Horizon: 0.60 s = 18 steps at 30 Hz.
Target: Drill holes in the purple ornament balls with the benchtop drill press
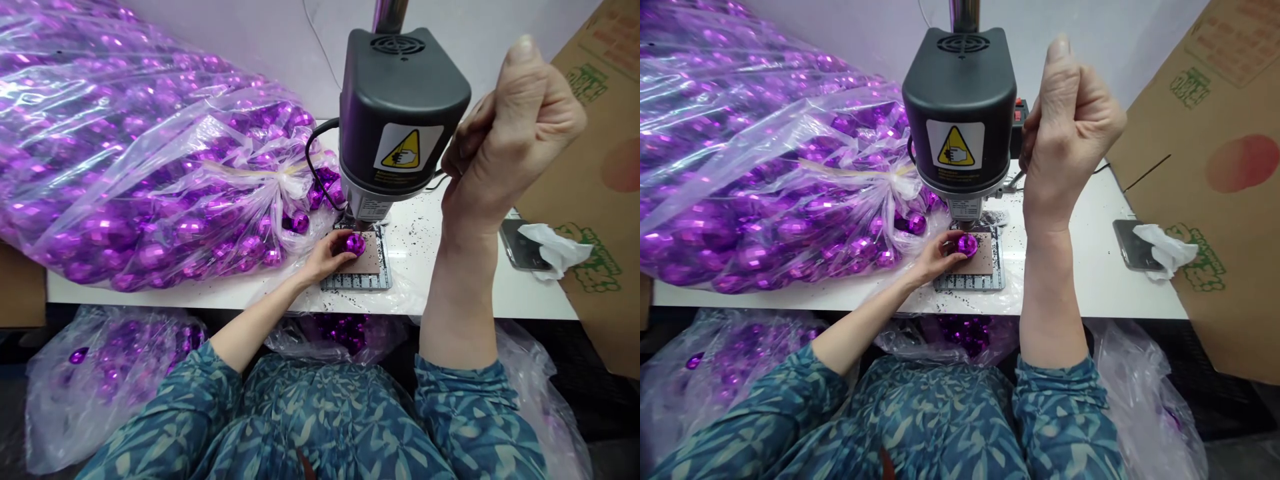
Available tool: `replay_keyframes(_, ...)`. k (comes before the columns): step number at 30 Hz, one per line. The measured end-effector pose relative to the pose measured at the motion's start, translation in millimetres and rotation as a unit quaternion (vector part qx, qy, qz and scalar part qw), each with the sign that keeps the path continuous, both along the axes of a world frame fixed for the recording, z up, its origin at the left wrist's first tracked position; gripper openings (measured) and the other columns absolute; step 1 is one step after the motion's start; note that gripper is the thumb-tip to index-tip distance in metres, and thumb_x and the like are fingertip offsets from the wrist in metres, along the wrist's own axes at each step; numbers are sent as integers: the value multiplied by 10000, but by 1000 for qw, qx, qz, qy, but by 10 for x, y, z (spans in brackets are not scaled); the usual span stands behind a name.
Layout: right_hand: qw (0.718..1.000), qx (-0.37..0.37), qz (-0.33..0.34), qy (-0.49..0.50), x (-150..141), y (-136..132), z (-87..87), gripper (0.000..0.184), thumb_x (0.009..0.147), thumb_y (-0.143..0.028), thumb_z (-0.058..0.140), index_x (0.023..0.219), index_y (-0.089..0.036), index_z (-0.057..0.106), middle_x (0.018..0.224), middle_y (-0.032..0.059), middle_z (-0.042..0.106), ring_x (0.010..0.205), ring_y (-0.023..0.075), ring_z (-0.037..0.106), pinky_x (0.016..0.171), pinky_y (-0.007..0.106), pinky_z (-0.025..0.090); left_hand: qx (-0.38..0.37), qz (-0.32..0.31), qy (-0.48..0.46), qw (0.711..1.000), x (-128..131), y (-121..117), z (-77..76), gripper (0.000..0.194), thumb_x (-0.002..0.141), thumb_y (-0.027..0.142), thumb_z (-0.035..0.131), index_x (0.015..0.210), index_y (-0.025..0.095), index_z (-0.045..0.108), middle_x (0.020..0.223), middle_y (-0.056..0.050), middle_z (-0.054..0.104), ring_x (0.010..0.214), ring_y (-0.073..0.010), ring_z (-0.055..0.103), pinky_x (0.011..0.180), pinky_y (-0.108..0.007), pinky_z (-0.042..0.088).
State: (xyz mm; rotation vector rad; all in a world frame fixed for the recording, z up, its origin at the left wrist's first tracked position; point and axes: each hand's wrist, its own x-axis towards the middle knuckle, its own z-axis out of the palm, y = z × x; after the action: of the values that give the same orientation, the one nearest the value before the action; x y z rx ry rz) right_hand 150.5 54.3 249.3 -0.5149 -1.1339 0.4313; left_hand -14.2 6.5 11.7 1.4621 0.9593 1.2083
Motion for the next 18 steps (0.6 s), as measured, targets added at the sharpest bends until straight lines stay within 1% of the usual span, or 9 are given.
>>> replay_keyframes(2,1000,10,0,6,-4,9,-6,554,667,-670,675,508,-232,374,397,-86,295,355,66,305,421,310,207,23,6,32,999,31,-39,32,593,818,429,879,1313,197,648,1357,-150,694,1262,-305,677,1161,-529,510)
replay_keyframes(4,1000,12,-3,8,-5,15,-5,554,662,-671,661,504,-235,359,392,-87,291,349,61,298,410,308,199,27,6,48,998,61,-65,44,581,832,422,867,1323,206,645,1351,-141,689,1265,-306,666,1166,-525,499)
replay_keyframes(9,1000,1,-2,-3,4,-5,2,540,635,-664,665,501,-227,376,396,-78,310,355,67,312,417,308,211,22,27,35,999,103,-82,15,609,808,436,887,1310,203,632,1315,-125,684,1273,-325,641,1186,-540,468)
replay_keyframes(10,1000,10,-2,4,4,-23,-5,532,667,-632,690,503,-224,389,400,-75,318,355,68,311,415,308,201,22,26,33,999,104,-84,14,608,809,442,886,1305,200,629,1314,-122,683,1278,-328,638,1187,-537,466)
replay_keyframes(12,999,30,-5,15,-3,-82,-39,505,804,-494,716,512,-210,417,411,-73,336,353,63,306,413,297,180,20,19,26,999,102,-90,22,604,818,452,878,1300,197,620,1309,-116,686,1279,-330,640,1183,-531,470)
replay_keyframes(13,999,40,-11,21,-8,-124,-66,487,881,-392,686,515,-205,424,416,-72,341,353,58,300,419,290,178,18,15,24,999,100,-93,30,600,821,453,875,1298,197,617,1311,-115,689,1280,-330,643,1182,-529,472)
replay_keyframes(15,998,50,-30,27,-19,-228,-139,471,960,-239,583,520,-198,421,425,-70,341,362,51,293,440,278,194,17,15,23,999,97,-97,45,587,821,442,876,1289,201,617,1315,-121,694,1280,-331,648,1179,-530,473)
replay_keyframes(16,998,46,-43,25,-22,-284,-184,477,966,-229,567,516,-198,412,426,-68,336,370,50,297,451,277,212,17,17,25,999,96,-99,51,578,821,432,877,1284,203,618,1319,-126,697,1281,-331,650,1178,-533,471)
replay_keyframes(18,997,41,-66,21,-20,-384,-280,516,957,-328,608,508,-196,390,430,-61,312,378,50,298,452,283,230,19,21,31,999,95,-99,56,570,819,418,878,1280,204,619,1326,-136,701,1283,-334,650,1177,-537,464)
